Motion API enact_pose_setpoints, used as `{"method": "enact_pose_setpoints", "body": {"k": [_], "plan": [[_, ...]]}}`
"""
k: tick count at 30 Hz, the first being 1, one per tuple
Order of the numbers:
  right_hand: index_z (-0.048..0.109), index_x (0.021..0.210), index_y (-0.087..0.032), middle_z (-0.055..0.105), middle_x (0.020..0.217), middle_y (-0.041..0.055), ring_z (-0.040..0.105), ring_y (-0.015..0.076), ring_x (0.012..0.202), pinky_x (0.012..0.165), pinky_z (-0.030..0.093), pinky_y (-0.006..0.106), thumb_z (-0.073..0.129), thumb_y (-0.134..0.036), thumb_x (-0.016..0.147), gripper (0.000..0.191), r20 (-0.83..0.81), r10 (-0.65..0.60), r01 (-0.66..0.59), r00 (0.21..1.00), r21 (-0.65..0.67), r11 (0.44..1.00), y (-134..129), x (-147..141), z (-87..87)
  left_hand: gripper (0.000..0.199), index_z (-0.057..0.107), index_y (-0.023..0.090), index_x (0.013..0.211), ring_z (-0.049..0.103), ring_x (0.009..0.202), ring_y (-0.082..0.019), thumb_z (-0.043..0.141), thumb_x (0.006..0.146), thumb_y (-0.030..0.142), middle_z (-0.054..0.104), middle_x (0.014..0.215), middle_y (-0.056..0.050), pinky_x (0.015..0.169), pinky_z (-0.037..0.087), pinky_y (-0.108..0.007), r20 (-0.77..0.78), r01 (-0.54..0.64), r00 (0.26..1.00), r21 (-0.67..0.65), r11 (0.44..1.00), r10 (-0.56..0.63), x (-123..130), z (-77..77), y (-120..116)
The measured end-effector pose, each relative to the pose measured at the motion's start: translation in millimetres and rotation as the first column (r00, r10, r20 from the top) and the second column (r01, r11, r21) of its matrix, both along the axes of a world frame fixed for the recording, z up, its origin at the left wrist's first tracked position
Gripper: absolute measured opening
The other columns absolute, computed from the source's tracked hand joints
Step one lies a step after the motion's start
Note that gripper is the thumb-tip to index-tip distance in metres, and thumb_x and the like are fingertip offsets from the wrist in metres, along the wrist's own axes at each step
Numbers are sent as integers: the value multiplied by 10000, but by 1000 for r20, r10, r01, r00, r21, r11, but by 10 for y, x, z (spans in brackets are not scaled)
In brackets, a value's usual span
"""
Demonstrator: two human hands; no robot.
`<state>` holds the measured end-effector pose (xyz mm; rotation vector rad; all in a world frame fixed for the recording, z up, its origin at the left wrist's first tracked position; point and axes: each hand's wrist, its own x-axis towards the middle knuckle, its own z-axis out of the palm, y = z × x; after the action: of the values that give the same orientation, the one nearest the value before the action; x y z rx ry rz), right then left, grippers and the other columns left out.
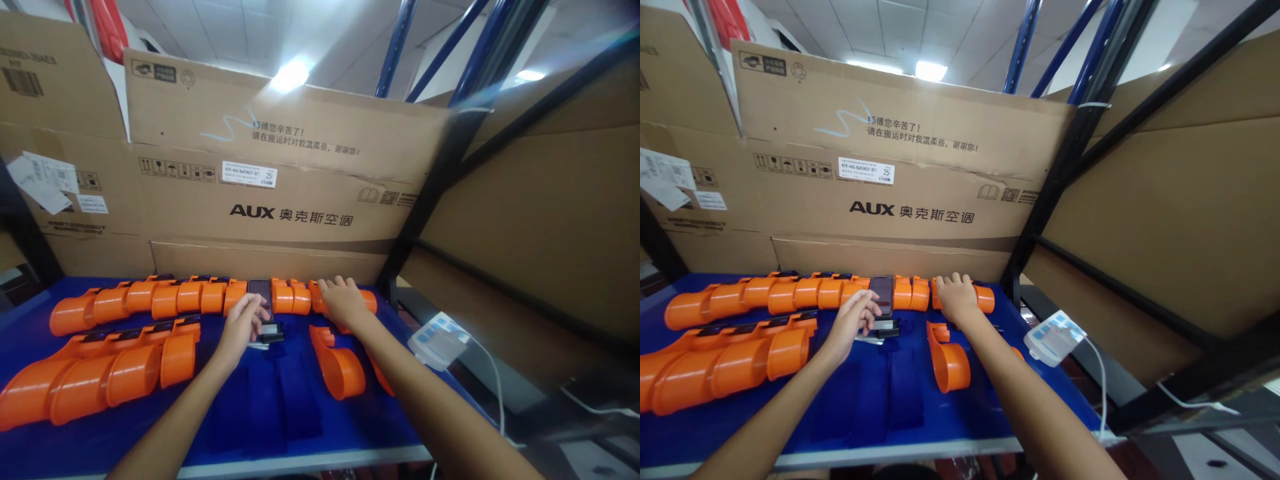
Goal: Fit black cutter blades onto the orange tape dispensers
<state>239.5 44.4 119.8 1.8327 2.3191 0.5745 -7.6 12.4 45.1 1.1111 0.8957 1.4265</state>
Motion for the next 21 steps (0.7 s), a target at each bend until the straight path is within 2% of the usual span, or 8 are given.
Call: {"method": "enact_pose_setpoints", "body": {"k": [5,8,11,14,17,19,21], "plan": [[544,1377,-138,677,1264,209,506,392,1191,948,332,465,711,-218,860,549,2,18,-18,1000,66,998,-124,12,154,486,654,187,976,520,421,-92,676,821,647,682,736,-20,364,335,-188,2,-4,1000,4,1000,4,2,3,-5],[522,1413,-128,671,1241,212,500,401,1168,928,333,469,733,-254,861,604,-13,65,-61,998,176,983,-264,-14,331,463,663,183,979,537,447,-97,703,819,616,684,734,-24,384,349,-187,20,-12,1000,7,1000,12,3,0,-15],[515,1420,-131,651,1268,196,506,383,1126,882,358,459,741,-295,865,621,8,208,-202,978,283,937,-499,-166,545,448,683,177,1030,618,562,-130,765,799,552,717,793,-51,457,433,-200,52,-24,998,14,1000,23,8,18,-28],[516,1427,-135,640,1292,188,518,363,1053,829,380,455,718,-270,871,606,2,349,-327,937,353,877,-766,-467,669,516,678,192,1195,701,737,-178,796,800,502,762,976,-93,610,545,-257,167,-10,986,-7,1000,11,12,71,-35],[529,1424,-150,645,1289,174,525,347,1008,808,406,465,672,-241,898,553,-40,485,-444,874,340,829,-956,-801,614,525,665,216,1275,726,822,-193,743,853,517,768,1084,-89,722,577,-296,380,47,925,-52,998,-24,1,143,-39],[532,1427,-154,648,1296,162,533,343,1024,851,430,484,644,-214,908,534,-107,559,-511,823,291,809,-1019,-959,503,441,705,194,1196,734,853,-198,725,872,492,777,1056,-76,768,578,-296,505,71,863,-75,995,-24,-20,184,-51],[520,1445,-160,637,1334,153,524,352,1122,949,436,515,623,-187,917,539,-214,623,-572,752,256,779,-1042,-1035,375,333,740,167,1072,738,853,-202,734,865,428,785,997,-70,791,576,-288,584,88,812,-106,990,-10,-49,209,-73]]}}
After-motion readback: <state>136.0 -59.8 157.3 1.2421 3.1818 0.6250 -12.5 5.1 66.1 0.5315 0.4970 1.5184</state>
